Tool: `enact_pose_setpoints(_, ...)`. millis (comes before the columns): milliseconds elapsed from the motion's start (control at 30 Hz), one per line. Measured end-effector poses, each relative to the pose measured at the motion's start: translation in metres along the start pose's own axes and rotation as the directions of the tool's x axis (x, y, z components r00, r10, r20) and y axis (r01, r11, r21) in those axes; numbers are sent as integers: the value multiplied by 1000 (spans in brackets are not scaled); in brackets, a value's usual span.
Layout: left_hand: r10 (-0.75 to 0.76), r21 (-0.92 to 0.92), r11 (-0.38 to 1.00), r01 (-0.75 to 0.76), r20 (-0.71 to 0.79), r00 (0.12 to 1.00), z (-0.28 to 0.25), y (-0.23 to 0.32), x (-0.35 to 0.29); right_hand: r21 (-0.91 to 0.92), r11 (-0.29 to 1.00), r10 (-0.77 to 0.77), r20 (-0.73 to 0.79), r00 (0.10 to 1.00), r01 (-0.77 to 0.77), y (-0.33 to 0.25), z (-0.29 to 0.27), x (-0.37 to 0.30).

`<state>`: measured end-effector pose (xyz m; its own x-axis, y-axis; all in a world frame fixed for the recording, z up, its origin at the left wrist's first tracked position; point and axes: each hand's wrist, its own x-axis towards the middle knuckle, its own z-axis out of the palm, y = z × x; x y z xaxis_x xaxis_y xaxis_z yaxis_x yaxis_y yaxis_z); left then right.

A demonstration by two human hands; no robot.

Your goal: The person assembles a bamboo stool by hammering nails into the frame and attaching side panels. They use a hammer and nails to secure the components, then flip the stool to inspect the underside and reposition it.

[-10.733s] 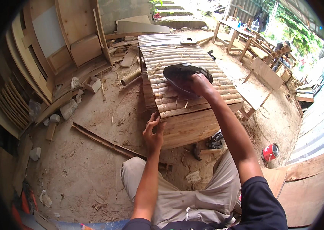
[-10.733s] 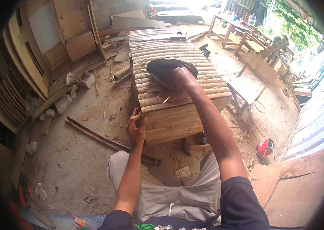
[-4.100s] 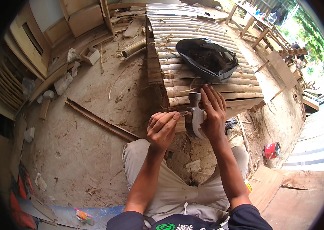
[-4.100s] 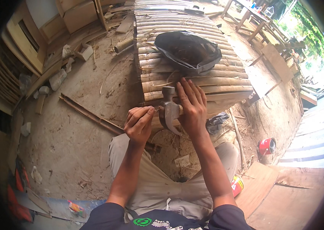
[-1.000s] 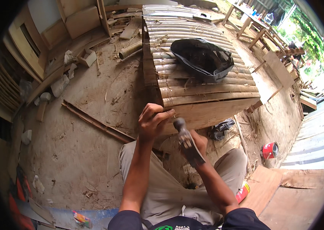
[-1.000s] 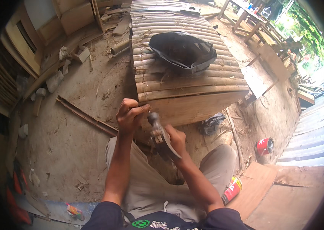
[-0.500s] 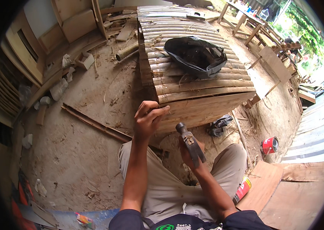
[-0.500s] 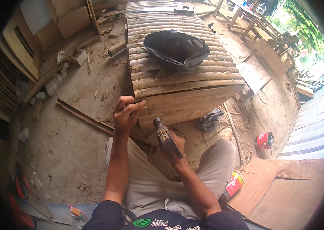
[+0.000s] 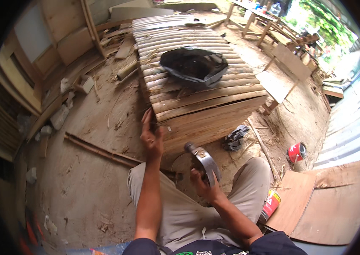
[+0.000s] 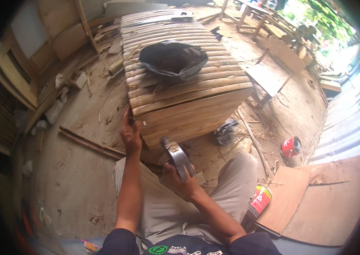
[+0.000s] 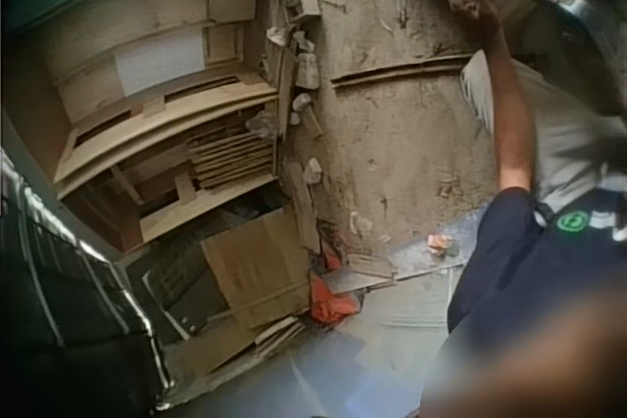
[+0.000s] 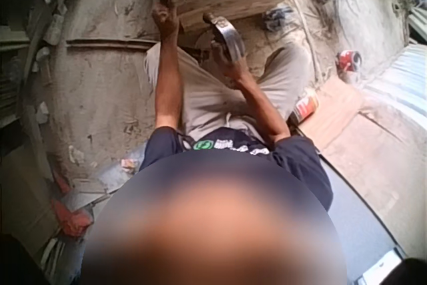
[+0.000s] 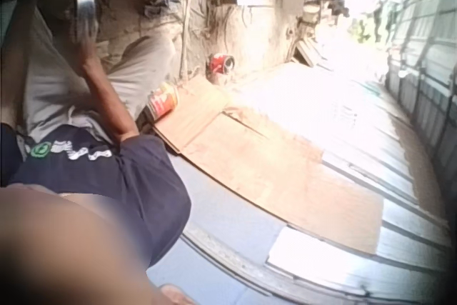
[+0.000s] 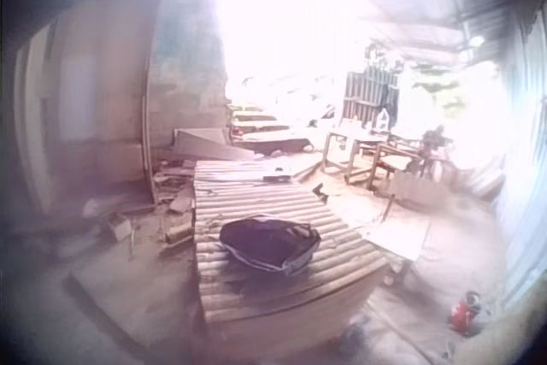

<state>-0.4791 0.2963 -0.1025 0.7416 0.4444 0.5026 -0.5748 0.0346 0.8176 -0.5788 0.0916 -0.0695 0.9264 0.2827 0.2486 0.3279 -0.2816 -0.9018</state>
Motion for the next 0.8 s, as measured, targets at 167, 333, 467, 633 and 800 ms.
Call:
enact_pose_setpoints(167,-69,-21,997,70,42,997,-4,-15,-5,155,941,296,51,954,-300,-12,-10,4)
enact_pose_setpoints(333,-255,213,948,238,56,965,-17,-29,-7,278,938,201,46,978,-206,8,-8,-29)
enact_pose_setpoints(467,-64,257,964,64,-7,998,-14,-44,-11,159,817,556,33,830,-554,38,0,-67)
enact_pose_setpoints(633,-54,400,914,73,-60,997,-16,-50,-16,176,965,202,-37,979,-193,50,3,-42)
enact_pose_setpoints(800,-89,390,918,68,35,995,-21,-38,-9,272,946,143,145,979,-178,39,-1,15)
